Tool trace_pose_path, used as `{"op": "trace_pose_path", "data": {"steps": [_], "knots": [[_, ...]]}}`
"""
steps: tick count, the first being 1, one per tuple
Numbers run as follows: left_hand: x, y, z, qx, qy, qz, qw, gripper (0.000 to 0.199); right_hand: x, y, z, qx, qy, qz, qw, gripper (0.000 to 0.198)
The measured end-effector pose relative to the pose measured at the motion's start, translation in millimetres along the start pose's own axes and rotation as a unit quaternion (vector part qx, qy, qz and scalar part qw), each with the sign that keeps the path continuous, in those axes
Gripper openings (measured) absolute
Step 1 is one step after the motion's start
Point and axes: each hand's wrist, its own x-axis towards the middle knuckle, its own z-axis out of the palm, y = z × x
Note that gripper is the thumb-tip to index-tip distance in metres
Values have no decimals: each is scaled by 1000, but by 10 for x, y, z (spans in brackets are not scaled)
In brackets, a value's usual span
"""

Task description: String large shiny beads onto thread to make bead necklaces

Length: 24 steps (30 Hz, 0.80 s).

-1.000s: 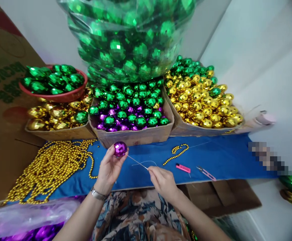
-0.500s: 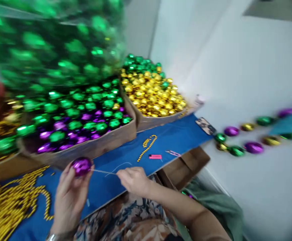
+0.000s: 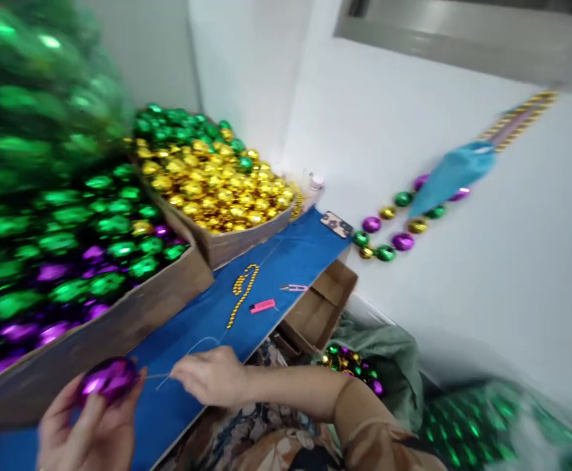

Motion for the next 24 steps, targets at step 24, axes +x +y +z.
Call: {"op": "trace_pose_path", "data": {"steps": [24], "knots": [[270,-105,-1039,386,152,99,905,35,-88,204,-22,163,18,-16,986,22]]}}
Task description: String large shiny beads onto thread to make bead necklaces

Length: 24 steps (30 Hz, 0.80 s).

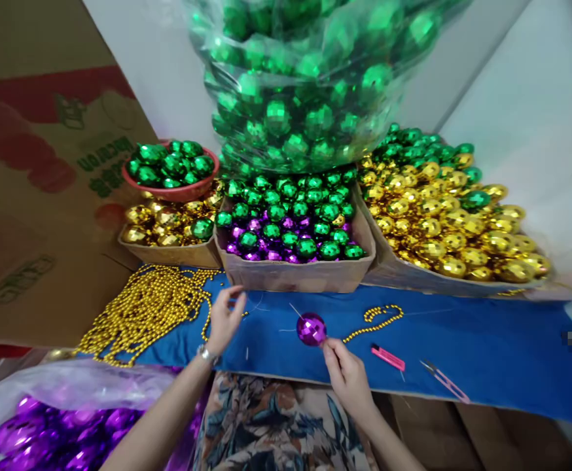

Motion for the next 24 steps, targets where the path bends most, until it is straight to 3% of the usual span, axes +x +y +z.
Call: {"op": "trace_pose_path", "data": {"steps": [2,5,11,16,19,22,24], "knots": [[361,-296,-152,55,31,-15,998,27,4,19,28,-7,-3,-5,1000,21],[707,-595,-236,98,24,-29,995,15,30,1,104,-13,-11,-22,1000,22],[796,-763,-186,102,6,-52,993,9,67,-57,223,-14,-26,-43,999,24],[735,-664,-243,16,19,-87,996,7,96,-74,288,-14,-42,-42,998,25],[495,-497,-211,-88,4,-109,990,25,121,-99,317,-20,-51,-44,998,26],[130,-250,-130,-194,-51,-125,972,41,139,-122,339,-31,-54,-46,997,26],[-83,-63,-81,-292,-89,-157,939,41,140,-119,351,-43,-54,-55,996,26]]}}
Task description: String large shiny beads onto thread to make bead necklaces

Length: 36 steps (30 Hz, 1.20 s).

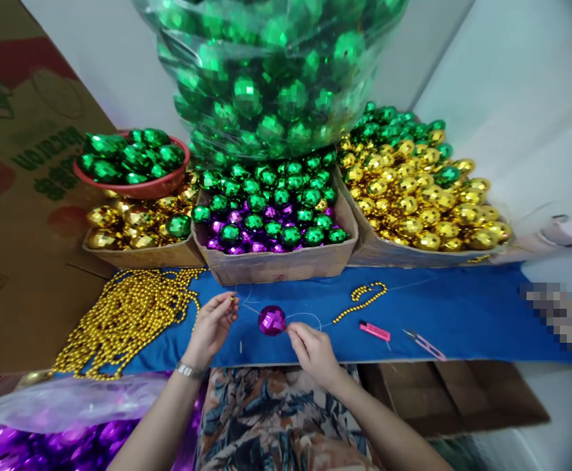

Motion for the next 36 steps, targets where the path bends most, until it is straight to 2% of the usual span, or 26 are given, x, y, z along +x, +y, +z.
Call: {"op": "trace_pose_path", "data": {"steps": [2,4,8,15,19,23,28,31,33,36], "knots": [[-164,68,138,-114,-33,-50,992,35,-9,17,9,-15,0,-6,1000,26],[-256,137,234,-185,-49,-84,978,31,-26,39,9,-26,-1,-3,1000,26],[-308,209,315,-183,-56,-79,978,29,-54,61,-22,-39,-3,5,999,27],[-309,193,350,-168,-46,-76,982,30,-68,54,-70,-46,8,-6,999,28],[-311,188,334,-140,-41,-56,988,30,-92,79,-82,-77,2,-13,997,29],[-318,144,341,-37,-51,4,998,30,-126,140,3,-126,3,-19,992,28],[-280,-135,503,54,-83,30,995,26,-164,421,284,-120,-55,72,989,21],[-230,-289,610,85,-84,53,991,26,-182,622,326,-151,-77,98,981,23],[-215,-287,660,95,-80,75,989,23,-167,674,267,-170,-67,102,978,30],[-250,-97,716,112,-95,111,983,20,-59,595,146,-176,-20,72,982,37]]}}
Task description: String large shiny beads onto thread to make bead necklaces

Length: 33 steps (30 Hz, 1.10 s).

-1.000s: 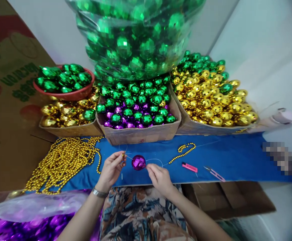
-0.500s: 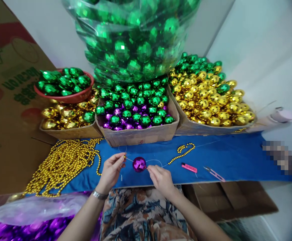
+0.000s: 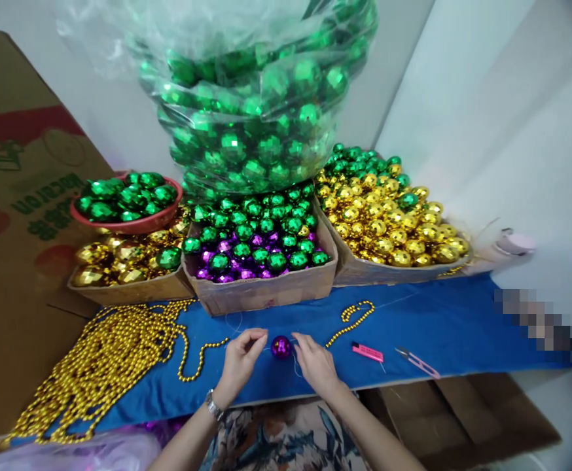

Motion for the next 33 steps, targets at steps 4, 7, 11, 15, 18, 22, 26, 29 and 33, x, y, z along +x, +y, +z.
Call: {"op": "trace_pose_path", "data": {"steps": [4,7,11,15,18,22,26,29,33], "knots": [[35,436,-27,15,-61,57,996,22,198,-161,-132,49,45,-75,995,34],[230,719,-37,10,-136,75,988,30,292,-182,-157,90,78,-68,991,29],[853,963,91,124,-106,178,970,45,304,-158,-202,184,113,-34,976,31],[1465,1077,346,361,-72,294,882,50,267,-220,-282,232,119,-14,965,29],[1553,1138,421,369,-93,299,875,38,227,-267,-362,230,122,-9,965,30],[1165,1186,196,174,-101,216,955,37,152,-288,-495,222,133,-15,966,29],[630,1080,-171,-242,-132,-45,960,45,88,-297,-586,209,141,-54,966,26],[374,901,-329,-359,-100,-106,922,50,63,-311,-590,184,125,-95,970,25],[258,716,-385,-433,-49,-136,890,40,36,-326,-540,158,97,-123,975,26]]}}
